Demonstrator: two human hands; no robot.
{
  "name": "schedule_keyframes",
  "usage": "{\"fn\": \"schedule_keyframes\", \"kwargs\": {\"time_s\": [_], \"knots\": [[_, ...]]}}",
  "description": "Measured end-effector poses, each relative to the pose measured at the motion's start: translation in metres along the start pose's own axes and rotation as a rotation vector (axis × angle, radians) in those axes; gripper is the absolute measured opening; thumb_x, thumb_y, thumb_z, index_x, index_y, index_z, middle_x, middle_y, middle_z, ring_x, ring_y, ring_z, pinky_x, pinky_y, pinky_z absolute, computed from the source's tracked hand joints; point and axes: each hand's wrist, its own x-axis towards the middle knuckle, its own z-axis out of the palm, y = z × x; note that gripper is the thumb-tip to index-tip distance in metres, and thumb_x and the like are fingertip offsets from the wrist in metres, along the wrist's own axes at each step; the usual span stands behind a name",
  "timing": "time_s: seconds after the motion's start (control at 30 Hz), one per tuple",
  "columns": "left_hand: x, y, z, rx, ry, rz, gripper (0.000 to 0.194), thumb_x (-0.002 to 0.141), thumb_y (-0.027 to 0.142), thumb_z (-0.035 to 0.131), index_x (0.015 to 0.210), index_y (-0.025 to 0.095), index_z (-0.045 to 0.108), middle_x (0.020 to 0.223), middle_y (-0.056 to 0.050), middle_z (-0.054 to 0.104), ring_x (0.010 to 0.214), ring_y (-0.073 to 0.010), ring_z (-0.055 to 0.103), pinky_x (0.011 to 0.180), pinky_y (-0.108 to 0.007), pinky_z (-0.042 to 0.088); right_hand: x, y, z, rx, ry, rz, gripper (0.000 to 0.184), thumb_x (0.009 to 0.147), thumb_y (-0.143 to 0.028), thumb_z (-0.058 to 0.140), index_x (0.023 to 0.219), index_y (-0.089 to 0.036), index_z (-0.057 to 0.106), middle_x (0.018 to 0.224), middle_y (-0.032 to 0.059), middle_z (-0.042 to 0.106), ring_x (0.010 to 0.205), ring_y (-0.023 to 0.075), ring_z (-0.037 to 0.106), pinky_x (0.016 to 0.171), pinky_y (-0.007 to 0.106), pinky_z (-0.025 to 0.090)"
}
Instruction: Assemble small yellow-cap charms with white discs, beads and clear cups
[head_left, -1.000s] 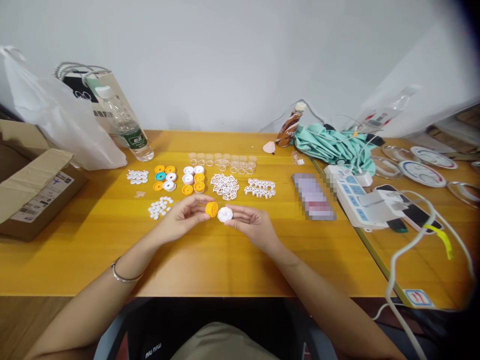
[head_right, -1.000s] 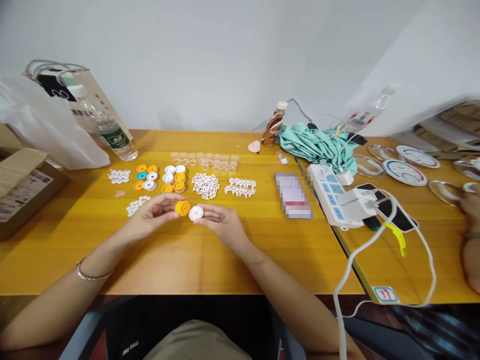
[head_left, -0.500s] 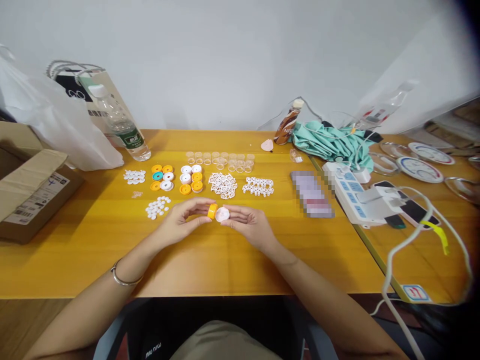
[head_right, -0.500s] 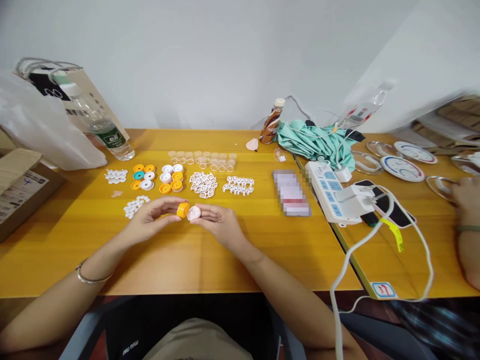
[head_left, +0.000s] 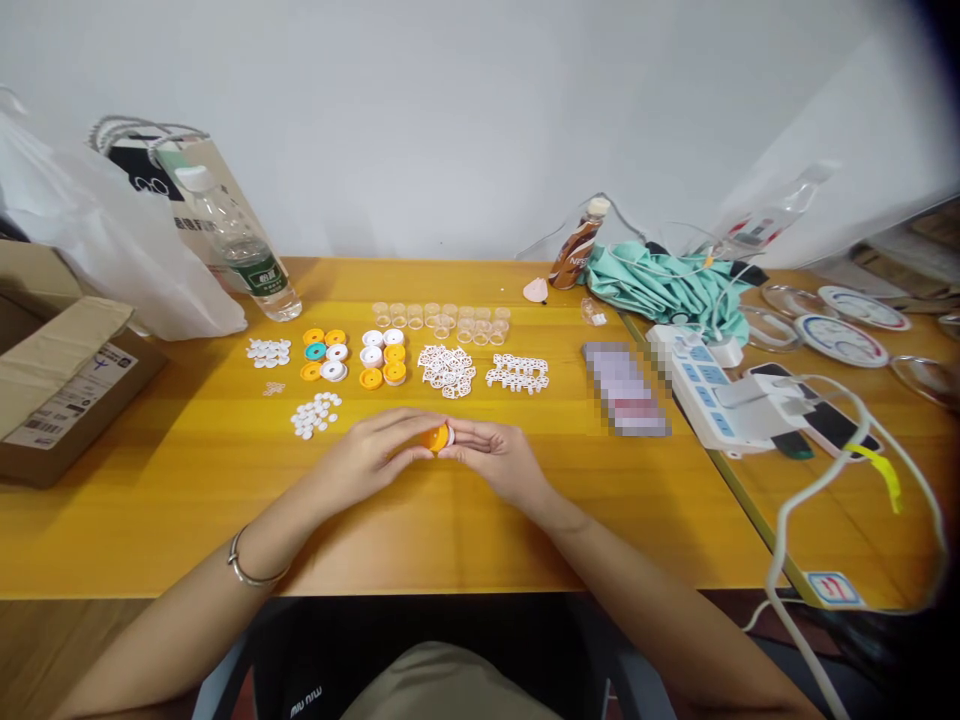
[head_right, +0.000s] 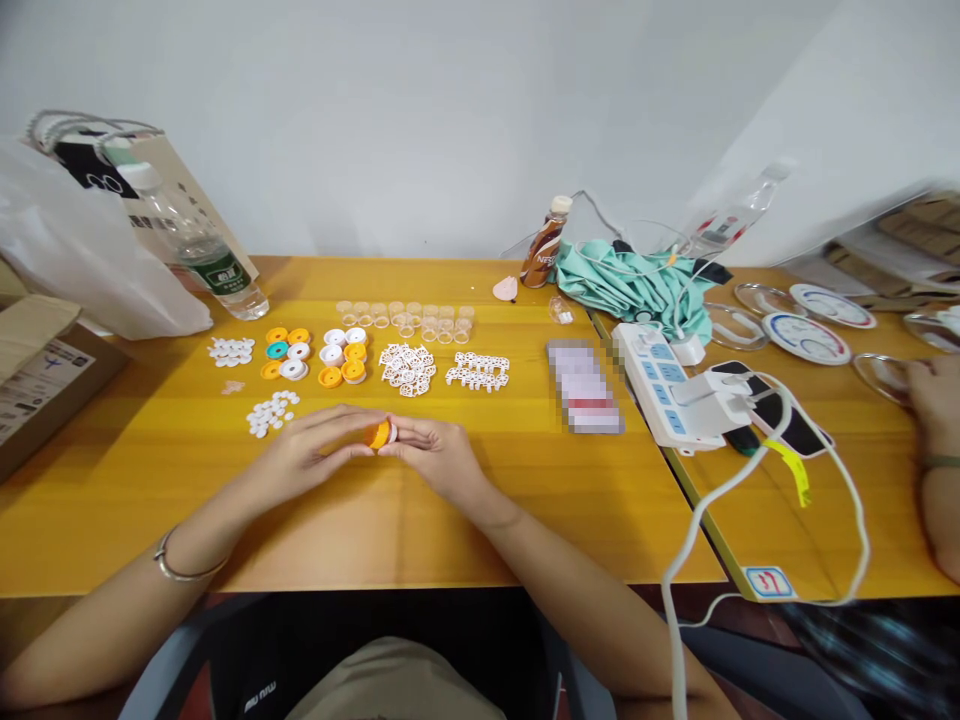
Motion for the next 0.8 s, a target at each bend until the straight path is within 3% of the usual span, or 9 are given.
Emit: {"fn": "schedule_keyframes", "kwargs": {"time_s": [0.4,0.6,0.8], "knots": [[-0.0011,0.0039,0.0037,0.086,0.027,0.006,0.032,0.089,0.024,0.051,0.119,0.016,0.052,0.100,-0.010,0.065,0.086,-0.0164,0.062,0.075,-0.031,0.053,-0.0026,0.0089,0.0026,-0.040,0.033,-0.047,0.037,0.067,-0.023,0.072,0.103,-0.028,0.067,0.099,-0.0038,0.071,0.096,0.0206,0.067,0.094,0.040,0.051],[-0.0013,0.0051,0.0034,0.040,0.022,0.017,0.033,0.089,0.023,0.051,0.121,0.017,0.051,0.100,-0.009,0.064,0.088,-0.0159,0.061,0.076,-0.031,0.053,-0.0040,0.0102,0.0016,-0.128,0.033,-0.072,0.036,0.069,-0.024,0.070,0.104,-0.031,0.067,0.102,-0.0049,0.070,0.097,0.0204,0.067,0.094,0.039,0.050],[-0.0007,0.0062,0.0027,0.017,0.023,0.090,0.033,0.088,0.018,0.052,0.121,0.016,0.051,0.105,-0.011,0.062,0.094,-0.0171,0.060,0.080,-0.032,0.053,-0.0048,0.0084,0.0044,-0.037,0.030,-0.029,0.035,0.063,-0.027,0.074,0.098,-0.028,0.070,0.097,-0.0025,0.072,0.093,0.0210,0.068,0.091,0.038,0.052]]}}
